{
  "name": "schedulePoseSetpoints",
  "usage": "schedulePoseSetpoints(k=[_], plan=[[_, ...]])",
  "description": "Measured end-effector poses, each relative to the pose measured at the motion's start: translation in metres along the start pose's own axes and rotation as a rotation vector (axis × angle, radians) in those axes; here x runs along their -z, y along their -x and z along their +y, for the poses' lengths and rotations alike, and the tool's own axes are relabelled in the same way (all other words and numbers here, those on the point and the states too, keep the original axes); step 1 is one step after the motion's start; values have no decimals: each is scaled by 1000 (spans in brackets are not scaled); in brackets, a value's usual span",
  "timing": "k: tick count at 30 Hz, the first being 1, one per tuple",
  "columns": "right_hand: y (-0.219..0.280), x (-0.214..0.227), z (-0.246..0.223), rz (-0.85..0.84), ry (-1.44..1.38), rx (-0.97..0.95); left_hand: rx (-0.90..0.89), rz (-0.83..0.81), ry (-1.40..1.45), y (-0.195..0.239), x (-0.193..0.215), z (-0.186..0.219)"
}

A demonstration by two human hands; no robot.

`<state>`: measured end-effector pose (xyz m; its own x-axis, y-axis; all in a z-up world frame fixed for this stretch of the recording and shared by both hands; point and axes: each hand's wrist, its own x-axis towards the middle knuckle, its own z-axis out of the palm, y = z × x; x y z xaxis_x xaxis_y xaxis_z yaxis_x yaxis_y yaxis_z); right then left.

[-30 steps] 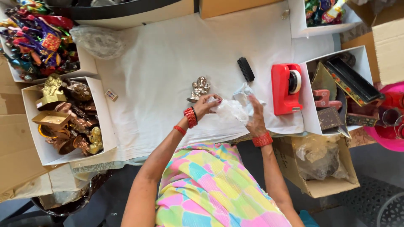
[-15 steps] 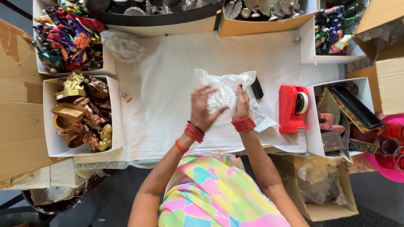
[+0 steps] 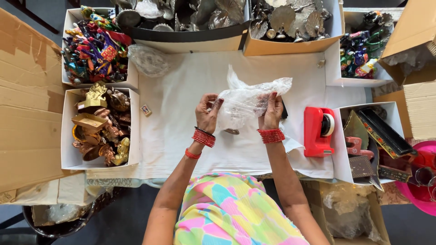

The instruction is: The person wipes a small silver figurine with a white cloth, then wraps it in a sheet of bubble wrap. The person folds the bubble wrap around the figurine and secures it with a piece of tape.

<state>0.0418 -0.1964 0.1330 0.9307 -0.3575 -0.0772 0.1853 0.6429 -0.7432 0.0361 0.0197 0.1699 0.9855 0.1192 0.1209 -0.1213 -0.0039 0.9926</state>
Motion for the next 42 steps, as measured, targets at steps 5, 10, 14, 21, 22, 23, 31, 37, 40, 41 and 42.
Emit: schedulePoseSetpoints(k=[5,10,14,21,22,23,31,37,40,41,42], plan=[[-15,3,-6,32,-46,53,-73,77,-178,-14,9,20],[-12,-18,-31,-23,-178,38,-88,65,-242,-25,18,25],[25,-73,-63,-203,-440,-353,124,-57,174,-26,14,9],[-6,25,16,-348,3,-306,259,-20,721,-24,17,20],[-12,28,15,-349,3,-304,258,-21,721,-23,20,21],[-18,30,13,-499,-476,-511,102,75,694,-22,24,23],[-7,-7,2,-276,-847,-865,-612,-193,-665,-7,19,41],[-7,18,19,-73,-700,-729,-522,-177,-634,18,-18,18],[-9,33,22,-589,-1040,-890,-585,-108,-581,25,-30,17],[-5,23,15,-354,-998,-860,-653,-42,-637,27,-33,21],[1,13,9,-118,-949,-826,-717,25,-694,31,-37,24]])
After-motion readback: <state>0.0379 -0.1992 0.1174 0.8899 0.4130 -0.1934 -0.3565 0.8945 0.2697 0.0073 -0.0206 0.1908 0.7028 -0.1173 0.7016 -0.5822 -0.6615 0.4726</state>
